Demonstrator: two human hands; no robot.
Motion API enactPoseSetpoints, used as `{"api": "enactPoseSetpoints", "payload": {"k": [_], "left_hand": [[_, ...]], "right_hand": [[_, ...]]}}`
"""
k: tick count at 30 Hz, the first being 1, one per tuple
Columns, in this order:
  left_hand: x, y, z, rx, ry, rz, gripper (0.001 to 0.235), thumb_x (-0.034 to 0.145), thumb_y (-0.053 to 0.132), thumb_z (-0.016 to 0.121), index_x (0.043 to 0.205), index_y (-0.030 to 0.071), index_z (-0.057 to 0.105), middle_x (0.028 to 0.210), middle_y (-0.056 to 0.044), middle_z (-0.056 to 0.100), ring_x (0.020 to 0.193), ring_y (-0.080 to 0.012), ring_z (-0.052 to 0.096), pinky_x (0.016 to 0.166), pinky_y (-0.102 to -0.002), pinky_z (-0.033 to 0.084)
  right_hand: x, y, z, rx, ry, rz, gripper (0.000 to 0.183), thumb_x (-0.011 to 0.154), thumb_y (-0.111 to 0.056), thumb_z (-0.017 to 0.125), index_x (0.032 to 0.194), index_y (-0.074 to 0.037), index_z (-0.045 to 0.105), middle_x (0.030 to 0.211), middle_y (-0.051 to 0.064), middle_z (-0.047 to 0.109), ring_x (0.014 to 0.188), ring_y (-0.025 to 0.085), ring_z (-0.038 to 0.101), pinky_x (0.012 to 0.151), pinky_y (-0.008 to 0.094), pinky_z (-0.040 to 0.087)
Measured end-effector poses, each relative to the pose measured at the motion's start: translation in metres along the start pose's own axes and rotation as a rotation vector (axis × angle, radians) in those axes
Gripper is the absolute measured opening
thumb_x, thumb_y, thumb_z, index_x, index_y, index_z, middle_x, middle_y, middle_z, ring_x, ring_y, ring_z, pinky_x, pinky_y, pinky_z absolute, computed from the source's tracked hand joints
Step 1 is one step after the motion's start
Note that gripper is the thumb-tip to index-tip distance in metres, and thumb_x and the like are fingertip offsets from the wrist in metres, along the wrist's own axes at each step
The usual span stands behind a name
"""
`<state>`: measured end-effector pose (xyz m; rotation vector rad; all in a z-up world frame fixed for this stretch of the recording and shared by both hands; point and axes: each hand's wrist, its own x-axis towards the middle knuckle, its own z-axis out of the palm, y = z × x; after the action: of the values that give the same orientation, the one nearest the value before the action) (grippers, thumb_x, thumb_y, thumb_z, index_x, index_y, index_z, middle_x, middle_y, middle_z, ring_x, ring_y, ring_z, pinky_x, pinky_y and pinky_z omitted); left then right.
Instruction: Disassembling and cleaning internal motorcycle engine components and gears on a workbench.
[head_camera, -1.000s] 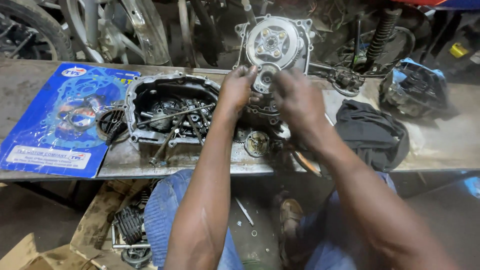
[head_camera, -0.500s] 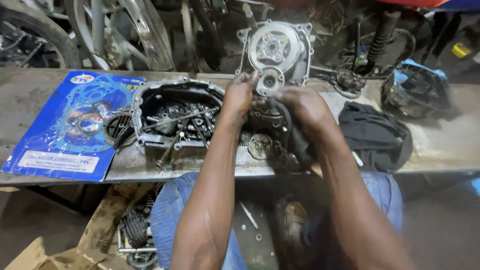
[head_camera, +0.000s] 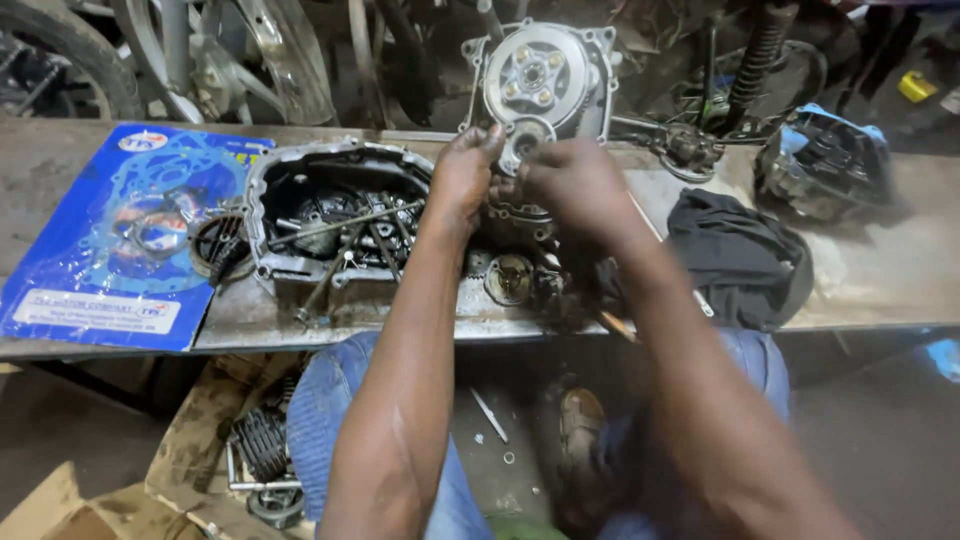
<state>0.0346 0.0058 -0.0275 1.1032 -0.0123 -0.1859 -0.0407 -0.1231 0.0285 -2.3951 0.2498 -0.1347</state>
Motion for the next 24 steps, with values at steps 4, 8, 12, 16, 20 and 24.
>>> {"api": "enactPoseSetpoints", "payload": {"k": [4, 8, 12, 16, 20, 24], "left_hand": [[-0.03, 0.028, 0.006, 0.043, -0.023, -0.063, 0.025, 0.098, 0.033, 0.062, 0.096, 0.008, 0.059, 0.072, -0.009, 0.053, 0.06, -0.026, 0.074, 0.056, -0.033, 0.068], [-0.037, 0.03, 0.003, 0.228, -0.062, -0.011, 0.036, 0.092, 0.038, 0.071, 0.102, 0.005, 0.062, 0.076, -0.014, 0.063, 0.064, -0.0252, 0.075, 0.058, -0.037, 0.068], [-0.065, 0.057, 0.001, 0.478, -0.114, 0.072, 0.04, 0.083, 0.028, 0.084, 0.104, 0.001, 0.062, 0.073, -0.014, 0.068, 0.06, -0.02, 0.073, 0.053, -0.031, 0.065], [-0.071, 0.067, 0.0, 0.537, -0.161, 0.067, 0.05, 0.079, 0.023, 0.086, 0.113, -0.002, 0.059, 0.075, -0.014, 0.07, 0.062, -0.0164, 0.072, 0.056, -0.026, 0.063], [-0.064, 0.063, -0.008, 0.481, -0.25, 0.085, 0.057, 0.079, 0.013, 0.087, 0.124, -0.001, 0.056, 0.081, -0.013, 0.068, 0.063, -0.0196, 0.074, 0.054, -0.027, 0.065], [-0.07, 0.066, -0.019, 0.483, -0.272, -0.023, 0.037, 0.089, 0.02, 0.081, 0.109, -0.001, 0.057, 0.078, -0.012, 0.07, 0.064, -0.0159, 0.072, 0.056, -0.023, 0.063]], "right_hand": [[-0.002, 0.051, -0.062, 0.095, 0.074, -0.122, 0.02, 0.087, -0.035, 0.07, 0.102, -0.023, 0.078, 0.096, 0.005, 0.076, 0.103, 0.031, 0.069, 0.093, 0.047, 0.054], [0.009, 0.124, -0.099, 0.059, 0.243, -0.187, 0.017, 0.094, -0.032, 0.072, 0.103, -0.019, 0.077, 0.098, 0.009, 0.074, 0.102, 0.03, 0.068, 0.087, 0.047, 0.052], [0.034, 0.169, -0.087, -0.348, 0.361, 0.03, 0.031, 0.096, -0.032, 0.071, 0.125, -0.022, 0.074, 0.123, 0.014, 0.071, 0.123, 0.039, 0.061, 0.1, 0.059, 0.048], [-0.004, 0.13, -0.059, -0.489, 0.293, 0.042, 0.038, 0.107, -0.022, 0.042, 0.13, -0.017, 0.072, 0.158, 0.025, 0.044, 0.147, 0.051, 0.033, 0.116, 0.069, 0.025], [-0.008, 0.132, -0.017, -0.615, 0.047, -0.075, 0.029, 0.097, -0.029, 0.058, 0.118, -0.022, 0.076, 0.122, 0.013, 0.068, 0.121, 0.038, 0.06, 0.108, 0.057, 0.035], [0.025, 0.172, 0.008, -0.6, -0.097, -0.06, 0.025, 0.087, -0.03, 0.07, 0.11, -0.026, 0.077, 0.104, 0.006, 0.079, 0.11, 0.032, 0.072, 0.106, 0.056, 0.038]]}}
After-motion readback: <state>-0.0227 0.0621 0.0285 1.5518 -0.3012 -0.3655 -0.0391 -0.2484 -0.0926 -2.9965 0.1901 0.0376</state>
